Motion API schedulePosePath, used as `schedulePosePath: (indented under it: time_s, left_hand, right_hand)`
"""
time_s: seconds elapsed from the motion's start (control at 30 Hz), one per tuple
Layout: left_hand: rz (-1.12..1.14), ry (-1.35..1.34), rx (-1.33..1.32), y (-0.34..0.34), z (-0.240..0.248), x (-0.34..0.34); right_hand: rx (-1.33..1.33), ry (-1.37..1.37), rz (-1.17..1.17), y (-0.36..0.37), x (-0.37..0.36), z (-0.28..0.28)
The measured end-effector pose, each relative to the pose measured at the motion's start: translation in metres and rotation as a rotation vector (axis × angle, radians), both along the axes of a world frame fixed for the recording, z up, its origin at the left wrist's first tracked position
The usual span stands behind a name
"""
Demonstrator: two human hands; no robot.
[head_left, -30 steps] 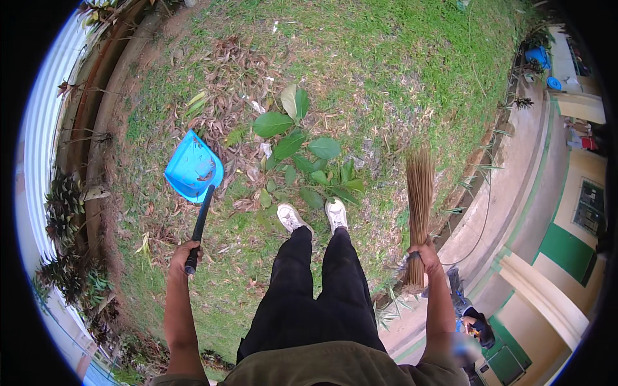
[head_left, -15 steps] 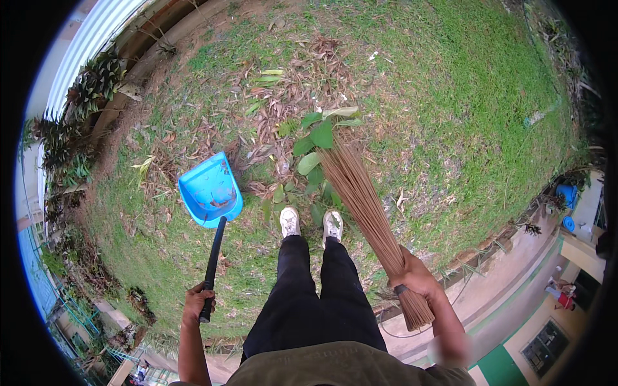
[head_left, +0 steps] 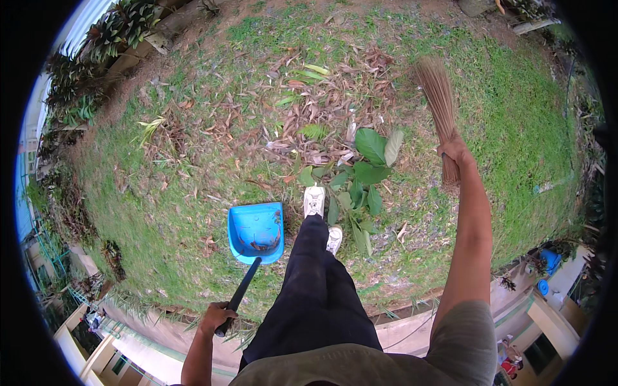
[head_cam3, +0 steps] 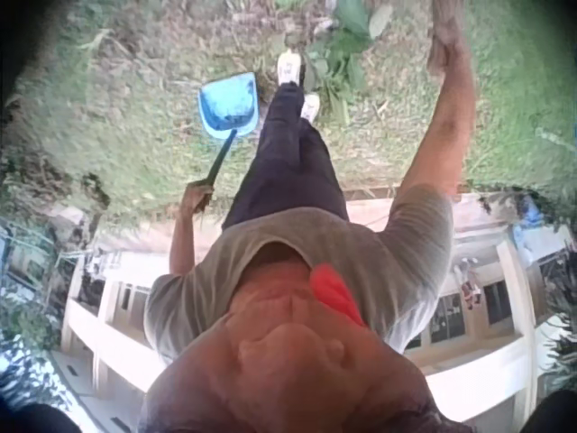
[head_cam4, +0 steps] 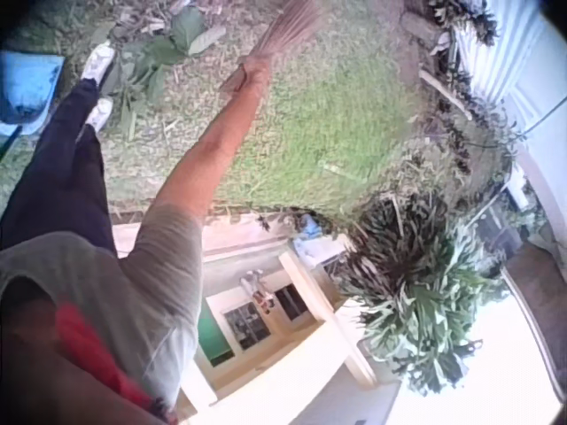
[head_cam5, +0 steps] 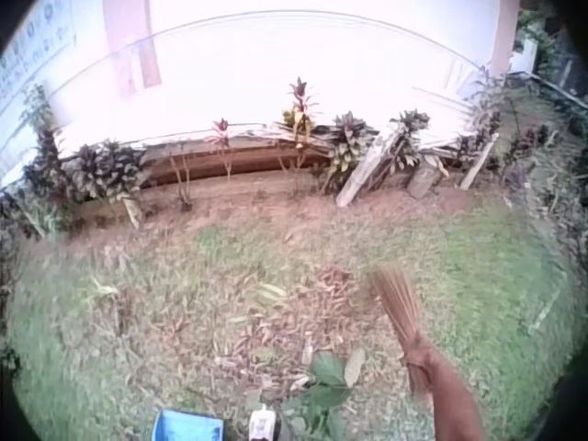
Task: The person sweeps dry leaves and debris on a grassy area using a traditional broom and a blue dustpan. They gather the debris into piles and scoop it into the dustpan, moving across the yard to clean different sections.
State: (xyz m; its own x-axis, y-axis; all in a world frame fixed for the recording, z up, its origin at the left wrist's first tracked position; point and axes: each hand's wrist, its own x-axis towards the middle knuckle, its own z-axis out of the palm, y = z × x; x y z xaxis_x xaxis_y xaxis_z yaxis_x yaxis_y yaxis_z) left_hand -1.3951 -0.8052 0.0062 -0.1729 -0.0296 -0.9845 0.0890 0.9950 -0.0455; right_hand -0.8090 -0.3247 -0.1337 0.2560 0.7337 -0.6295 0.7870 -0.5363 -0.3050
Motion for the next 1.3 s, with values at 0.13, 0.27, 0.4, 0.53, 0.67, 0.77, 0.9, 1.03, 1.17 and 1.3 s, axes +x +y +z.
schedulePosePath:
  time_s: [0.13,0.27,0.4,0.53,0.67,0.77,0.9,1.03,1.17,1.3]
  left_hand:
    - [-0.025,-0.062,0.011,0.065,-0.015,0.012]
    - [0.141,-0.166,0.029,0.122,-0.031,0.016]
    - [0.108,-0.162,-0.027,0.151,-0.025,0.021]
    - [0.338,-0.254,-0.128,0.146,-0.038,0.005]
    - [0.69,-0.451,-0.25,0.139,-0.075,0.007]
    - [0.546,-0.431,-0.242,0.165,-0.076,0.023]
    - [0.48,-0.324,-0.164,0.153,-0.07,0.027]
    - [0.355,-0.185,-0.082,0.148,-0.056,0.043]
    - [0.129,0.047,0.035,0.148,-0.048,0.059]
    - [0.056,0.1,0.087,0.134,-0.069,0.038]
  right_hand:
    - [-0.27,-0.005,0.319,-0.014,-0.099,-0.035]
    - [-0.524,0.168,0.664,-0.091,-0.106,0.028]
    - [-0.513,0.058,0.676,-0.069,-0.058,0.161]
    - [-0.369,-0.034,0.598,-0.018,-0.011,0.215]
    - [-0.272,-0.135,0.505,0.046,0.012,0.12]
    - [-0.269,-0.271,0.573,0.042,-0.022,-0.006]
    - [-0.281,0.142,0.494,-0.081,-0.12,-0.078]
    - [-0.641,0.273,0.84,-0.15,-0.152,0.0]
    - [-0.659,0.236,1.03,-0.163,-0.121,0.106]
    - [-0.566,0.162,0.911,-0.176,-0.07,0.191]
